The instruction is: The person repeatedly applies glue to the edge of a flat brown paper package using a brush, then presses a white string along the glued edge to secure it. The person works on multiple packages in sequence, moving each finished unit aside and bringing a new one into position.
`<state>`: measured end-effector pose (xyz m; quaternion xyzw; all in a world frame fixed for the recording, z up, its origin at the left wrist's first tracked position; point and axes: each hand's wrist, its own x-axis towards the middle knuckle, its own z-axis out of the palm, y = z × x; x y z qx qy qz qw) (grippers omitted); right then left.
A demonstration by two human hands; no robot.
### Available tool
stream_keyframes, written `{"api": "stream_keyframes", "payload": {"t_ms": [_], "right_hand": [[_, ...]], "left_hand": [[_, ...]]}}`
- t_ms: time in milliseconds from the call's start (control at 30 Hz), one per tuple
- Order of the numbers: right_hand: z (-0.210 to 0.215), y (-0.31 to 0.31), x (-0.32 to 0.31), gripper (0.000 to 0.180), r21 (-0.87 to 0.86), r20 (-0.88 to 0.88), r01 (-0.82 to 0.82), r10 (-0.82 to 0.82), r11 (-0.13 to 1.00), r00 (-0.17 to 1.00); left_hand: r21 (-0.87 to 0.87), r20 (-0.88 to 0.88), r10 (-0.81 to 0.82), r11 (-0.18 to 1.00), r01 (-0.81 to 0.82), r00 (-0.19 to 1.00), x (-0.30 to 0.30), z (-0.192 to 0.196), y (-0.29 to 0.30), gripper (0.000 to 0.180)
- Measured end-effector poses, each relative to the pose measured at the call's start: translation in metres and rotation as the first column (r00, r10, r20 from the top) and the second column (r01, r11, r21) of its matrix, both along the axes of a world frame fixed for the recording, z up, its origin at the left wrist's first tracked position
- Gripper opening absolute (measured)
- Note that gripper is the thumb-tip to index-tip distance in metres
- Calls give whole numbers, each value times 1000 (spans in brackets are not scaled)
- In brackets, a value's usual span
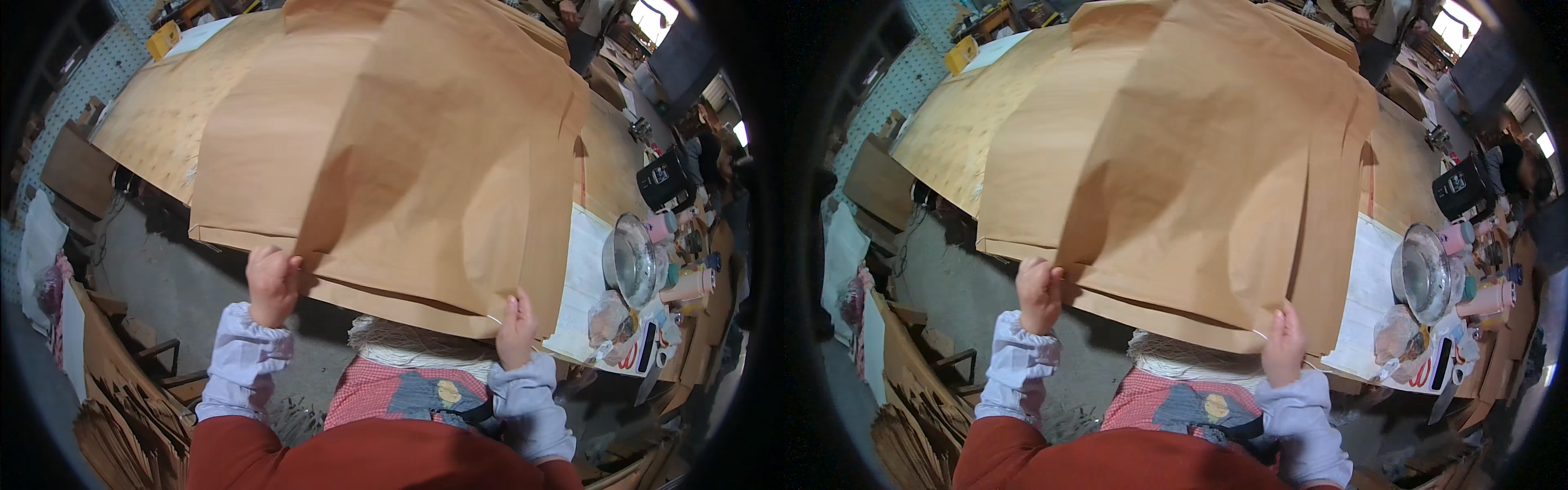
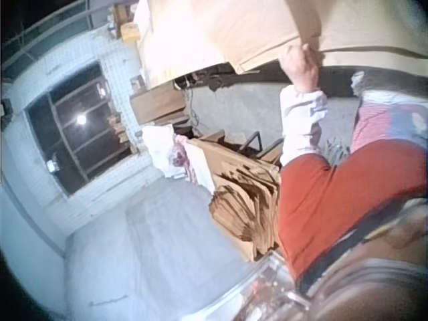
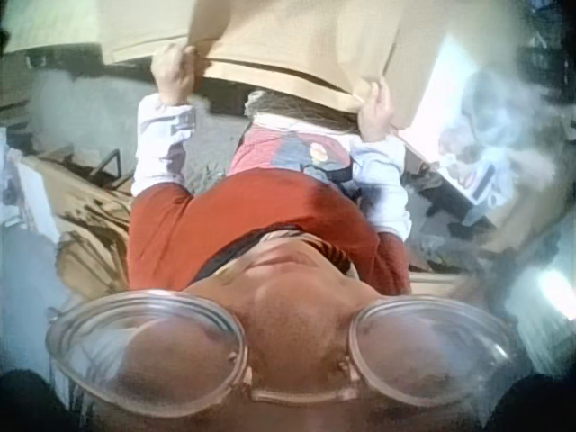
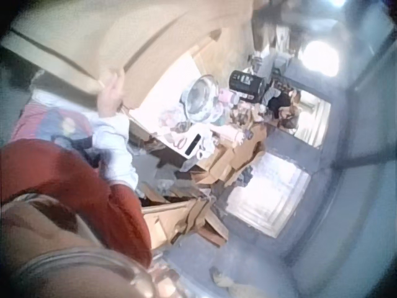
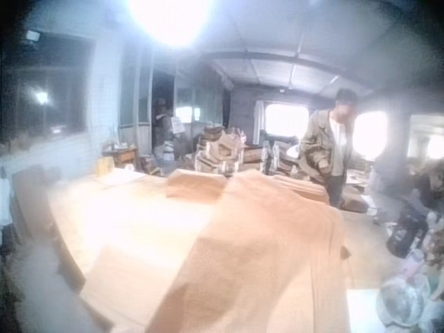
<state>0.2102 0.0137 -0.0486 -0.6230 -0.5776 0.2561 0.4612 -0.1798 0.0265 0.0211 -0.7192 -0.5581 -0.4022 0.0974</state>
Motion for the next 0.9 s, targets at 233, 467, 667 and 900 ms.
{"api": "stream_keyframes", "payload": {"t_ms": [233, 467, 667, 900], "right_hand": [[44, 76, -117, 32, 107, -184, -383, 397, 917, 899], [10, 117, -245, 22, -299, -94, -467, 461, 832, 882], [13, 90, -235, 30, -423, -132, -586, 593, 691, 795], [50, 8, -58, 33, -15, 18, -725, 725, 689, 689]], "left_hand": [[26, 254, 398, 908, -417, 882, -130, -20, -16, 27], [-401, 541, 539, 840, -365, 646, -311, -54, 33, 31], [-367, 26, 686, 684, -631, 727, -326, -76, 52, 33], [-213, -55, 314, 924, -318, 948, -72, -26, 37, 59]]}}
